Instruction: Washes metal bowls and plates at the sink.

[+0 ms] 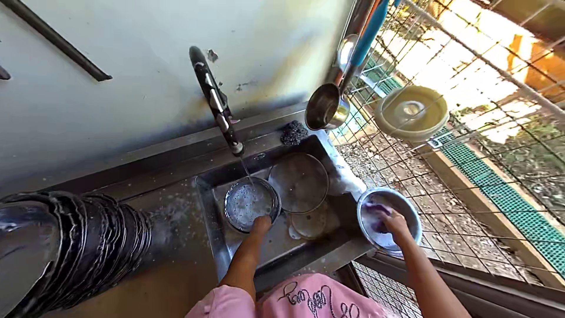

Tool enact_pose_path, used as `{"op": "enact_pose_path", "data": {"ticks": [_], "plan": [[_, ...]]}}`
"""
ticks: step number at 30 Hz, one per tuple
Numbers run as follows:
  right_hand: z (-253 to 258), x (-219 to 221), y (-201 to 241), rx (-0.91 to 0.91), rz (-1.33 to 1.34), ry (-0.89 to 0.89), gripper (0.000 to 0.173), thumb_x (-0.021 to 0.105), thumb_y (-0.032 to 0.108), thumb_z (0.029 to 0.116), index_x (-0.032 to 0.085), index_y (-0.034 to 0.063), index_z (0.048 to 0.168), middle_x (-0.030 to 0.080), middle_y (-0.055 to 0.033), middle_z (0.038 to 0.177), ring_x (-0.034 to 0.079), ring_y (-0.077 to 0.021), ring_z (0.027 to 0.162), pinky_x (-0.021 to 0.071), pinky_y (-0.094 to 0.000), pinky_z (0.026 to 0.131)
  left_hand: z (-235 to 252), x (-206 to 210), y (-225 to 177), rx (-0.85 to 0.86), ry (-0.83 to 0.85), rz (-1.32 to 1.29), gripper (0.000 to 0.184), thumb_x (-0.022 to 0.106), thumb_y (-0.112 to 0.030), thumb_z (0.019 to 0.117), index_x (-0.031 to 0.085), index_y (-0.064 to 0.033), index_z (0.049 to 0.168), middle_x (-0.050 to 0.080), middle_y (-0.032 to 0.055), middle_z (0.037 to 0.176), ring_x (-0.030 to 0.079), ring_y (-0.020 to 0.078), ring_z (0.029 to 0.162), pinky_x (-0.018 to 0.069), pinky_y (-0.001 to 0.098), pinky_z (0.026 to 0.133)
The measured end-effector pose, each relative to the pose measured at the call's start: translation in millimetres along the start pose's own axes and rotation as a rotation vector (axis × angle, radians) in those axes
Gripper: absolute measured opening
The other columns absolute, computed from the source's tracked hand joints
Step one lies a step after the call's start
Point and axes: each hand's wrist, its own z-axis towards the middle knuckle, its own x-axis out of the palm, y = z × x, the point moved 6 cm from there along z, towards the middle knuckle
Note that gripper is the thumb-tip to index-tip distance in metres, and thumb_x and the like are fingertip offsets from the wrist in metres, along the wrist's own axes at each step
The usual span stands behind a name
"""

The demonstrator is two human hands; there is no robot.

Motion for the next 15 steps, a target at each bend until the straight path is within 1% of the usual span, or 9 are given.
{"op": "enact_pose_path", "data": {"ticks": [2, 4, 5, 7, 8, 9, 11, 13, 15], "plan": [[-11, -11, -4, 0.113, 0.334, -0.085, 0.043, 0.057, 0.027, 0.1047, 0.056, -0.005, 0.134, 0.066, -0.0227, 0.112, 0.065, -0.0274, 0.094, 0.0537, -0.0481, 0.086, -5, -8, 0, 0.085, -0.005, 0.037, 0.042, 0.046, -0.027, 0.1068, 0.057, 0.0019, 0.135, 0.063, 0.0266, 0.131, 0.059, 0.0435, 0.126, 0.0454, 0.0617, 0.104], [-19, -19, 0, 0.137, 0.598, -0.14, 0.041, 0.049, 0.031, 0.1073, 0.053, -0.0008, 0.133, 0.063, -0.0118, 0.103, 0.062, -0.016, 0.083, 0.0546, -0.0388, 0.075, -18, -20, -1, 0.132, -0.035, 0.045, 0.043, 0.041, -0.026, 0.1081, 0.057, 0.0037, 0.135, 0.063, 0.0283, 0.13, 0.059, 0.0446, 0.125, 0.0448, 0.0617, 0.104], [-23, -21, 5, 0.102, 0.75, -0.145, 0.038, 0.044, 0.03, 0.108, 0.052, 0.0018, 0.133, 0.064, -0.0079, 0.102, 0.064, -0.0135, 0.083, 0.0561, -0.0372, 0.074, -26, -26, 0, 0.132, -0.071, 0.031, 0.043, 0.039, -0.025, 0.1087, 0.056, 0.0037, 0.135, 0.063, 0.0287, 0.129, 0.06, 0.0451, 0.124, 0.0453, 0.0617, 0.104], [-28, -18, 21, 0.011, 1.075, -0.042, 0.04, 0.031, 0.03, 0.1077, 0.048, 0.0073, 0.136, 0.066, -0.0075, 0.112, 0.067, -0.0185, 0.097, 0.0585, -0.0454, 0.083, -46, -48, -4, 0.092, -0.172, -0.021, 0.045, 0.034, -0.025, 0.1102, 0.054, 0.0019, 0.14, 0.063, 0.0297, 0.128, 0.061, 0.0466, 0.121, 0.0466, 0.0626, 0.101], [-34, -13, 34, -0.03, 1.187, 0.025, 0.04, 0.027, 0.03, 0.1068, 0.049, 0.0095, 0.133, 0.067, -0.0067, 0.111, 0.068, -0.0198, 0.099, 0.0592, -0.0471, 0.085, -56, -62, -5, 0.069, -0.235, -0.05, 0.045, 0.032, -0.025, 0.1111, 0.053, 0.001, 0.141, 0.064, 0.0303, 0.126, 0.062, 0.0478, 0.12, 0.0473, 0.0633, 0.1], [-40, -6, 48, -0.059, 1.258, 0.102, 0.039, 0.026, 0.03, 0.1054, 0.052, 0.0106, 0.128, 0.069, -0.0059, 0.109, 0.069, -0.0202, 0.098, 0.0598, -0.0469, 0.085, -66, -79, -6, 0.063, -0.312, -0.09, 0.045, 0.032, -0.025, 0.1114, 0.054, 0.0019, 0.14, 0.065, 0.0319, 0.123, 0.063, 0.0494, 0.117, 0.0483, 0.0644, 0.098], [-52, 16, 81, -0.093, 1.304, 0.29, 0.04, 0.026, 0.027, 0.1028, 0.054, 0.0083, 0.125, 0.071, -0.0098, 0.108, 0.07, -0.0251, 0.099, 0.0604, -0.0498, 0.084, -87, -120, -4, 0.073, -0.421, -0.185, 0.045, 0.033, -0.025, 0.1119, 0.056, 0.0042, 0.137, 0.064, 0.0339, 0.122, 0.062, 0.0506, 0.117, 0.0479, 0.0643, 0.099], [-63, 48, 116, -0.076, 1.242, 0.432, 0.037, 0.027, 0.024, 0.1034, 0.053, 0.0069, 0.123, 0.071, -0.0105, 0.104, 0.071, -0.0254, 0.094, 0.0613, -0.0488, 0.08, -102, -162, 6, 0.085, -0.504, -0.305, 0.041, 0.038, -0.021, 0.1107, 0.058, 0.0063, 0.134, 0.063, 0.0335, 0.124, 0.06, 0.0489, 0.12, 0.0452, 0.0631, 0.104], [-75, 85, 153, -0.074, 1.101, 0.499, 0.031, 0.034, 0.02, 0.1033, 0.052, 0.0036, 0.122, 0.069, -0.0096, 0.095, 0.069, -0.0224, 0.084, 0.0607, -0.0453, 0.074, -115, -196, 22, 0.107, -0.587, -0.391, 0.039, 0.04, -0.018, 0.1101, 0.059, 0.0096, 0.13, 0.063, 0.0332, 0.125, 0.059, 0.0462, 0.122, 0.043, 0.0603, 0.107]]}}
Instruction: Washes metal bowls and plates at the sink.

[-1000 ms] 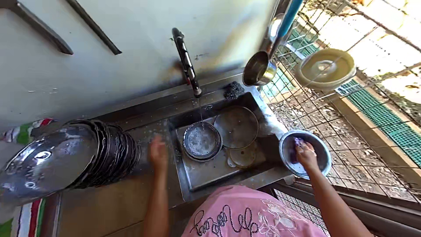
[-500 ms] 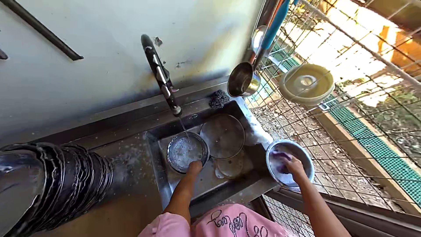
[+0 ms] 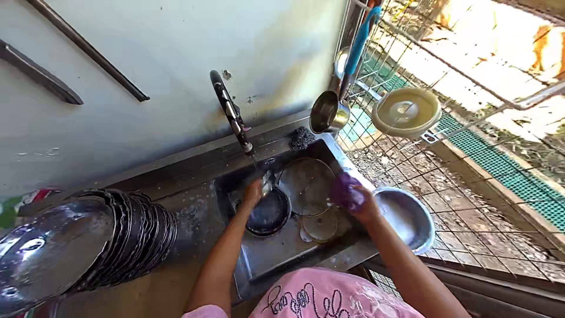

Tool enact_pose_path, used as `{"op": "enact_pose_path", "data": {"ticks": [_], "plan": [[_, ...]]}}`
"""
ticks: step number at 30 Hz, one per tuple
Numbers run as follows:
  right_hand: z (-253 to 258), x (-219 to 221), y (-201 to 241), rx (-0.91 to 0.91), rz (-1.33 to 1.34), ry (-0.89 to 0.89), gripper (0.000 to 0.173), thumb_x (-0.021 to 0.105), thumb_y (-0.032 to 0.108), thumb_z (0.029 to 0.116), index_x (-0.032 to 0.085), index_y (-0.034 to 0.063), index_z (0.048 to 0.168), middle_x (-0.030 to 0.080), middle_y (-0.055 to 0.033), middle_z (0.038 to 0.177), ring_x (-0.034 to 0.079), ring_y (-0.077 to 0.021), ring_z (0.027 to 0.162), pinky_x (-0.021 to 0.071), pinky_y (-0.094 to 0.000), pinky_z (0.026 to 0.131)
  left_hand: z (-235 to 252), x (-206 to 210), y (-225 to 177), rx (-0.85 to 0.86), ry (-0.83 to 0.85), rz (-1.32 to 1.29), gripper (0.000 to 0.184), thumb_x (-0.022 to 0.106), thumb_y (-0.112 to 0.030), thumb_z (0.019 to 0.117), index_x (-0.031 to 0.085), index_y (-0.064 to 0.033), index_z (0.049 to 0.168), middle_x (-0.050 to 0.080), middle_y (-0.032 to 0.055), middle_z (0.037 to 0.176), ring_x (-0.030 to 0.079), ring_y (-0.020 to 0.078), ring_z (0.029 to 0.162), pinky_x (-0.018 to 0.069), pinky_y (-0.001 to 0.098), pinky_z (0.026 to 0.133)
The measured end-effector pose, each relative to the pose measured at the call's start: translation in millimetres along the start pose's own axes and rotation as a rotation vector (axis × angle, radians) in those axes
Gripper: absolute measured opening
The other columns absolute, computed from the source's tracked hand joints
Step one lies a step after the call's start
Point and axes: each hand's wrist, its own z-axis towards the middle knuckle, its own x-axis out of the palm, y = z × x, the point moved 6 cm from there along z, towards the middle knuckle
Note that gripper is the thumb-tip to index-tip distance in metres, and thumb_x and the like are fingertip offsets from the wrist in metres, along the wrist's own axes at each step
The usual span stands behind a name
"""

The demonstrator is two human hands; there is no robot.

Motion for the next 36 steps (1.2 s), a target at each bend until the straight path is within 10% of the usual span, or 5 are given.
{"op": "enact_pose_path", "data": {"ticks": [10, 17, 24, 30, 36], "plan": [[-36, 216, -69, -0.93, -0.951, 0.431, 0.044, 0.064, 0.013, 0.0902, 0.068, 0.0039, 0.133, 0.05, -0.0292, 0.15, 0.042, -0.0508, 0.142, 0.0307, -0.0675, 0.117, -88, -50, -47, 0.078, -0.416, -0.639, 0.031, 0.041, -0.004, 0.1054, 0.06, 0.0154, 0.121, 0.067, 0.0267, 0.113, 0.065, 0.0268, 0.109, 0.0503, 0.0418, 0.1], [58, 184, -13, -0.172, -0.9, 0.271, 0.035, 0.058, 0.023, 0.1041, 0.066, -0.0075, 0.119, 0.067, -0.0281, 0.113, 0.065, -0.0371, 0.106, 0.0488, -0.0551, 0.098, -150, -30, -77, 0.176, -0.387, -0.585, 0.028, 0.065, -0.011, 0.0967, 0.066, 0.0129, 0.111, 0.07, 0.0161, 0.093, 0.065, 0.0112, 0.085, 0.0533, 0.0306, 0.084], [-52, 201, -35, -0.759, -1.313, 0.495, 0.054, 0.068, 0.037, 0.0898, 0.068, 0.0017, 0.13, 0.057, -0.0282, 0.142, 0.048, -0.0462, 0.138, 0.0345, -0.0626, 0.116, -141, -19, -63, 0.173, -0.338, -0.668, 0.03, 0.056, 0.003, 0.0963, 0.058, 0.0201, 0.121, 0.066, 0.0284, 0.117, 0.064, 0.0229, 0.111, 0.0498, 0.0351, 0.101], [34, 129, -37, -0.229, -0.563, 0.244, 0.031, 0.059, 0.02, 0.1014, 0.065, -0.009, 0.109, 0.068, -0.0124, 0.09, 0.065, -0.0135, 0.079, 0.0553, -0.0341, 0.078, -166, -53, -34, -0.14, -0.546, -0.983, 0.043, 0.034, -0.018, 0.112, 0.051, 0.0147, 0.135, 0.056, 0.0272, 0.136, 0.056, 0.0224, 0.123, 0.0431, 0.038, 0.107], [-70, 155, -95, -0.972, -1.056, 0.336, 0.053, 0.071, 0.025, 0.0899, 0.065, -0.008, 0.13, 0.054, -0.0361, 0.141, 0.049, -0.0525, 0.136, 0.0382, -0.0621, 0.115, -144, -23, 16, -0.38, -0.72, -1.452, 0.052, 0.028, -0.034, 0.1136, 0.042, 0.0038, 0.146, 0.052, 0.0252, 0.141, 0.056, 0.0298, 0.123, 0.0474, 0.0495, 0.102]]}}
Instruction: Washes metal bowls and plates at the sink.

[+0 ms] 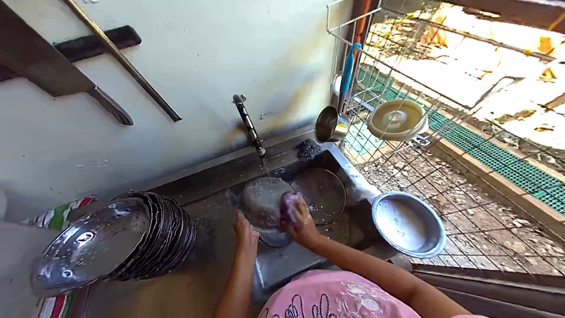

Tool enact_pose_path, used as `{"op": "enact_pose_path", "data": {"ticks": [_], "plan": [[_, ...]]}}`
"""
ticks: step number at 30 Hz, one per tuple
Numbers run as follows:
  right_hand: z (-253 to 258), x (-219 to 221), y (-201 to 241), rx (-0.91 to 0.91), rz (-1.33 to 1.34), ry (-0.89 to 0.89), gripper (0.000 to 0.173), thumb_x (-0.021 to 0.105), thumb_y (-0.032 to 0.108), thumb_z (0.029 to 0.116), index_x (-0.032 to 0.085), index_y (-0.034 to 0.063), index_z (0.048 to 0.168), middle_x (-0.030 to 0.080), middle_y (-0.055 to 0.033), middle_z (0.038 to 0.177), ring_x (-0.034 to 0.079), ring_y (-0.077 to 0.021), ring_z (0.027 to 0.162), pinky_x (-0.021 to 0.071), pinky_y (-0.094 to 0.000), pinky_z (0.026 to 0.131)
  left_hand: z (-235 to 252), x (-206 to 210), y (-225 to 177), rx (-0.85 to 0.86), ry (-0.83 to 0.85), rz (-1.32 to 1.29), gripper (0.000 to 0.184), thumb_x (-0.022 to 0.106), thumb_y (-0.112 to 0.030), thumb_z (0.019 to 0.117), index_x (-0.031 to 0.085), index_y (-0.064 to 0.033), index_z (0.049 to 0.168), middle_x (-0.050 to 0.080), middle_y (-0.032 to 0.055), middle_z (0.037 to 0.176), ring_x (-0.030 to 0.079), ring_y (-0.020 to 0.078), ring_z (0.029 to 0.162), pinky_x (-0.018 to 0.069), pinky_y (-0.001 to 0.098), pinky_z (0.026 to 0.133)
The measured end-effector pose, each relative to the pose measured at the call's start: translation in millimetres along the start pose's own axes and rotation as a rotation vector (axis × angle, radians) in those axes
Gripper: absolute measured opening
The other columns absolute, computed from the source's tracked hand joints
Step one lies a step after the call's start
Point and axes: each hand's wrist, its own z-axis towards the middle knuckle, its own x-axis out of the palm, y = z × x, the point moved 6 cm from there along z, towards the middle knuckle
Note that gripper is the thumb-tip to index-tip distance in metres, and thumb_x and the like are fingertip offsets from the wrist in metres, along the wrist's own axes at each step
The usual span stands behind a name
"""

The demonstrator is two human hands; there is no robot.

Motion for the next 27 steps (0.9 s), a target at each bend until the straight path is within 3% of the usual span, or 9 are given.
{"op": "enact_pose_path", "data": {"ticks": [4, 7, 11, 15, 17, 19, 21, 23, 27], "plan": [[56, 4, 56, -0.225, -0.091, 0.338, 0.037, 0.073, 0.027, 0.0885, 0.075, 0.0142, 0.123, 0.061, -0.0198, 0.142, 0.048, -0.0485, 0.139, 0.0246, -0.0783, 0.113, -26, 29, 5, 0.01, 0.158, 0.097, 0.044, 0.028, -0.031, 0.1134, 0.05, 0.0027, 0.13, 0.063, 0.0129, 0.102, 0.064, 0.0157, 0.086, 0.0554, 0.0348, 0.076], [106, -6, 6, 0.168, 0.138, 0.466, 0.045, 0.068, 0.029, 0.0938, 0.069, 0.0016, 0.13, 0.057, -0.0186, 0.146, 0.05, -0.0331, 0.14, 0.0366, -0.0528, 0.118, -40, 32, -12, 0.076, 0.202, 0.283, 0.046, 0.035, -0.027, 0.1128, 0.051, 0.0066, 0.14, 0.058, 0.0237, 0.136, 0.057, 0.0261, 0.123, 0.0457, 0.0442, 0.105], [76, -20, -68, 0.528, 0.223, 0.256, 0.056, 0.067, 0.034, 0.0962, 0.06, -0.0068, 0.133, 0.065, -0.0282, 0.127, 0.062, -0.0374, 0.121, 0.0467, -0.0533, 0.107, -22, 7, -30, 0.06, 0.013, 0.174, 0.051, 0.036, -0.033, 0.1125, 0.05, 0.0061, 0.141, 0.053, 0.0256, 0.143, 0.053, 0.0302, 0.13, 0.0431, 0.0494, 0.108], [25, 1, 12, -0.041, 0.054, 0.125, 0.054, 0.069, 0.024, 0.0899, 0.063, -0.005, 0.135, 0.053, -0.0331, 0.145, 0.047, -0.0486, 0.14, 0.0357, -0.0601, 0.118, -8, 10, -25, 0.03, -0.011, 0.02, 0.055, 0.028, -0.036, 0.1135, 0.044, 0.0054, 0.145, 0.05, 0.0266, 0.145, 0.053, 0.032, 0.132, 0.044, 0.0512, 0.108], [45, 8, 54, -0.252, -0.086, 0.201, 0.043, 0.073, 0.025, 0.0887, 0.072, 0.0062, 0.128, 0.06, -0.0256, 0.141, 0.052, -0.0474, 0.136, 0.0402, -0.0657, 0.112, -18, 26, -17, 0.032, 0.084, 0.051, 0.053, 0.027, -0.035, 0.1136, 0.045, 0.0061, 0.142, 0.06, 0.0243, 0.126, 0.061, 0.0272, 0.111, 0.0519, 0.0461, 0.095], [87, 8, 65, -0.129, -0.093, 0.494, 0.039, 0.065, 0.029, 0.0953, 0.071, 0.011, 0.129, 0.057, -0.0171, 0.148, 0.047, -0.0383, 0.142, 0.0372, -0.0597, 0.116, -28, 40, -11, 0.077, 0.18, 0.075, 0.046, 0.028, -0.03, 0.1136, 0.051, 0.0057, 0.13, 0.064, 0.0155, 0.105, 0.064, 0.0173, 0.092, 0.0553, 0.0364, 0.082], [130, 2, 36, 0.112, 0.074, 0.577, 0.038, 0.066, 0.026, 0.0972, 0.07, 0.003, 0.128, 0.061, -0.0182, 0.141, 0.055, -0.0333, 0.134, 0.0407, -0.0543, 0.114, -41, 45, -21, 0.1, 0.202, 0.185, 0.043, 0.033, -0.025, 0.1132, 0.054, 0.007, 0.134, 0.063, 0.02, 0.125, 0.062, 0.0202, 0.111, 0.051, 0.038, 0.098], [146, -9, -15, 0.379, 0.243, 0.465, 0.036, 0.066, 0.024, 0.0997, 0.069, -0.0039, 0.123, 0.069, -0.0223, 0.123, 0.064, -0.0314, 0.118, 0.046, -0.0512, 0.107, -47, 39, -33, 0.082, 0.175, 0.237, 0.046, 0.035, -0.027, 0.1129, 0.05, 0.0072, 0.141, 0.052, 0.0243, 0.144, 0.053, 0.0271, 0.131, 0.0416, 0.0445, 0.11], [74, -8, -59, 0.514, 0.29, 0.223, 0.055, 0.067, 0.032, 0.0969, 0.059, -0.0085, 0.132, 0.066, -0.0271, 0.124, 0.065, -0.0326, 0.116, 0.0499, -0.0489, 0.104, -14, 8, -36, 0.058, -0.012, 0.001, 0.048, 0.033, -0.031, 0.113, 0.05, 0.0059, 0.138, 0.057, 0.0239, 0.135, 0.058, 0.0273, 0.12, 0.0488, 0.0464, 0.101]]}}
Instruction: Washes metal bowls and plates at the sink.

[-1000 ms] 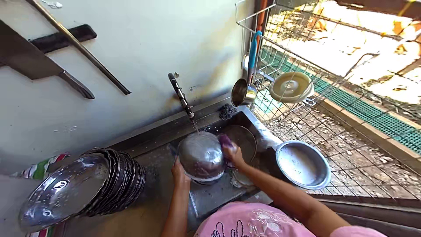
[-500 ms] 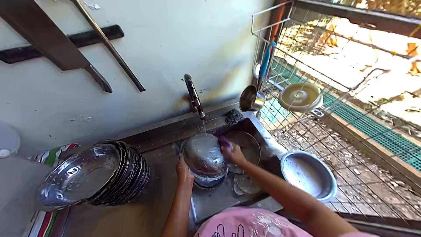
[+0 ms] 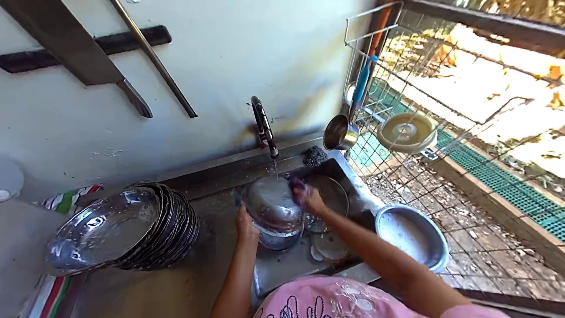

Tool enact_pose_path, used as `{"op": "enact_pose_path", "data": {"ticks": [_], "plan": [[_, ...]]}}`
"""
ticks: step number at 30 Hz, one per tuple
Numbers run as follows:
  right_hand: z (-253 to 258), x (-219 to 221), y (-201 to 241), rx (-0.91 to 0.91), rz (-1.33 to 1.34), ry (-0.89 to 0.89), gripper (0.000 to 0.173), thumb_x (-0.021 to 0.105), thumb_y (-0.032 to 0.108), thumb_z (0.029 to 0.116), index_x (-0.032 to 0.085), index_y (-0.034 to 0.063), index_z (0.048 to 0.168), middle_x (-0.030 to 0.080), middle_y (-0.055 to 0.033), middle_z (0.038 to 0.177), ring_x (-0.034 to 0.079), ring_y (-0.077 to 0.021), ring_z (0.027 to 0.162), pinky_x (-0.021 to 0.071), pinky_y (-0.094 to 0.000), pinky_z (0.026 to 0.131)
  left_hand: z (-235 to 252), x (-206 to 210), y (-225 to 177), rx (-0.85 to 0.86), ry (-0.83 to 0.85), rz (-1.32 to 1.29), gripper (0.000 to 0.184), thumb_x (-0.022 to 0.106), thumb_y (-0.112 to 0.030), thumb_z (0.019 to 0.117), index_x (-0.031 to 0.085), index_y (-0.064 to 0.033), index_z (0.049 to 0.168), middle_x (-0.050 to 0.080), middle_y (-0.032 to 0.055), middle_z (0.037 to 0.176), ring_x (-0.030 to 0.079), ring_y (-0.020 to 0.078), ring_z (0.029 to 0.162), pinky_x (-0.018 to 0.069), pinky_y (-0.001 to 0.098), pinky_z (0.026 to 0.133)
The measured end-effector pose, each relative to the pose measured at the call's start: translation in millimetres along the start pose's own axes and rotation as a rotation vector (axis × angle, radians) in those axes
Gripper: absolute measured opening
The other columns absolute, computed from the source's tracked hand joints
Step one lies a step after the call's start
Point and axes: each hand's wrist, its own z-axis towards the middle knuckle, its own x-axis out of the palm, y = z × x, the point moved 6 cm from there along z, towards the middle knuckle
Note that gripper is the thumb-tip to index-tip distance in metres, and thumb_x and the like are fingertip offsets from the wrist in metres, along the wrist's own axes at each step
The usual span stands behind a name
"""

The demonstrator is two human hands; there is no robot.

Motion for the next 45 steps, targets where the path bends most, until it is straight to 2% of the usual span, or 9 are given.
{"op": "enact_pose_path", "data": {"ticks": [5, 14, 19, 24, 28, 31, 35, 41, 45], "plan": [[-66, 58, 53, -0.732, -0.396, -0.102, 0.054, 0.077, 0.022, 0.0837, 0.068, -0.0008, 0.131, 0.056, -0.0345, 0.141, 0.05, -0.0545, 0.135, 0.037, -0.0684, 0.114, -3, 23, 17, 0.033, 0.072, 0.028, 0.051, 0.026, -0.029, 0.114, 0.04, 0.0085, 0.146, 0.052, 0.0288, 0.139, 0.056, 0.0306, 0.122, 0.0466, 0.0479, 0.104], [55, -33, 30, 0.092, 0.174, 0.158, 0.031, 0.058, 0.021, 0.1047, 0.065, -0.008, 0.116, 0.07, -0.0136, 0.099, 0.066, -0.013, 0.089, 0.0541, -0.0326, 0.088, -16, 10, -14, 0.116, 0.377, 0.244, 0.049, 0.031, -0.029, 0.1128, 0.048, 0.0064, 0.141, 0.059, 0.0199, 0.134, 0.059, 0.0181, 0.119, 0.0491, 0.0384, 0.104], [12, -36, 28, -0.169, 0.469, -0.269, 0.039, 0.075, -0.002, 0.0826, 0.062, -0.0138, 0.117, 0.072, -0.0125, 0.103, 0.068, -0.0057, 0.093, 0.0567, -0.0232, 0.089, 47, -18, 24, 0.225, 0.139, 0.151, 0.047, 0.034, -0.03, 0.1125, 0.06, 0.0094, 0.114, 0.066, 0.0122, 0.094, 0.065, 0.0128, 0.083, 0.0562, 0.0344, 0.08], [-42, -35, 75, -0.886, 0.036, -0.098, 0.049, 0.072, 0.043, 0.084, 0.074, -0.0053, 0.09, 0.077, -0.0146, 0.088, 0.074, -0.0146, 0.087, 0.06, -0.0329, 0.083, 41, 3, 82, -0.393, 0.631, -0.233, 0.084, 0.007, -0.072, 0.0999, 0.059, -0.0119, 0.128, 0.072, 0.0138, 0.111, 0.069, 0.0296, 0.101, 0.059, 0.0535, 0.082], [-34, -46, 55, -0.376, -0.047, 0.443, 0.027, 0.072, 0.019, 0.0767, 0.068, -0.0037, 0.091, 0.069, -0.0028, 0.084, 0.063, -0.0012, 0.079, 0.0539, -0.0232, 0.076, 31, -5, 84, -0.43, 0.566, -0.091, 0.033, 0.024, -0.024, 0.1021, 0.055, -0.0137, 0.102, 0.07, 0.0019, 0.081, 0.07, 0.014, 0.074, 0.06, 0.0338, 0.065], [-20, -19, 27, -0.035, -0.28, 0.381, 0.039, 0.072, 0.008, 0.0869, 0.066, -0.01, 0.121, 0.065, -0.0266, 0.123, 0.063, -0.0334, 0.115, 0.0482, -0.0486, 0.103, 12, 10, 91, -0.418, 0.454, 0.082, 0.028, 0.033, -0.021, 0.1062, 0.052, -0.0065, 0.122, 0.065, 0.0086, 0.096, 0.066, 0.0173, 0.084, 0.0569, 0.0375, 0.073], [-55, 60, -7, -0.133, -0.518, 0.473, 0.048, 0.059, 0.017, 0.1009, 0.054, 0.0023, 0.146, 0.044, -0.0217, 0.157, 0.037, -0.0394, 0.149, 0.0303, -0.0561, 0.122, -5, 34, 113, -0.326, 0.454, 0.029, 0.054, 0.021, -0.041, 0.1126, 0.046, -0.0041, 0.141, 0.062, 0.0134, 0.123, 0.062, 0.0187, 0.107, 0.0531, 0.0395, 0.091], [-55, -14, -43, -0.108, -0.989, 0.455, 0.066, 0.054, 0.007, 0.0975, 0.031, -0.002, 0.159, 0.019, -0.0259, 0.168, 0.009, -0.0436, 0.158, 0.006, -0.0655, 0.125, -24, 0, 125, -0.311, 0.406, 0.155, 0.051, 0.029, -0.033, 0.1131, 0.033, -0.0034, 0.154, 0.046, 0.022, 0.15, 0.052, 0.0283, 0.131, 0.0466, 0.0478, 0.106], [-42, 16, -38, -0.276, -0.67, 0.103, 0.061, 0.051, 0.019, 0.1021, 0.036, -0.0076, 0.155, 0.027, -0.0319, 0.163, 0.022, -0.0448, 0.155, 0.0161, -0.0566, 0.127, -52, 41, 140, -0.257, 0.594, 0.11, 0.05, 0.024, -0.026, 0.1133, 0.028, 0.0002, 0.155, 0.043, 0.0212, 0.151, 0.05, 0.0229, 0.132, 0.0437, 0.0404, 0.109]]}}
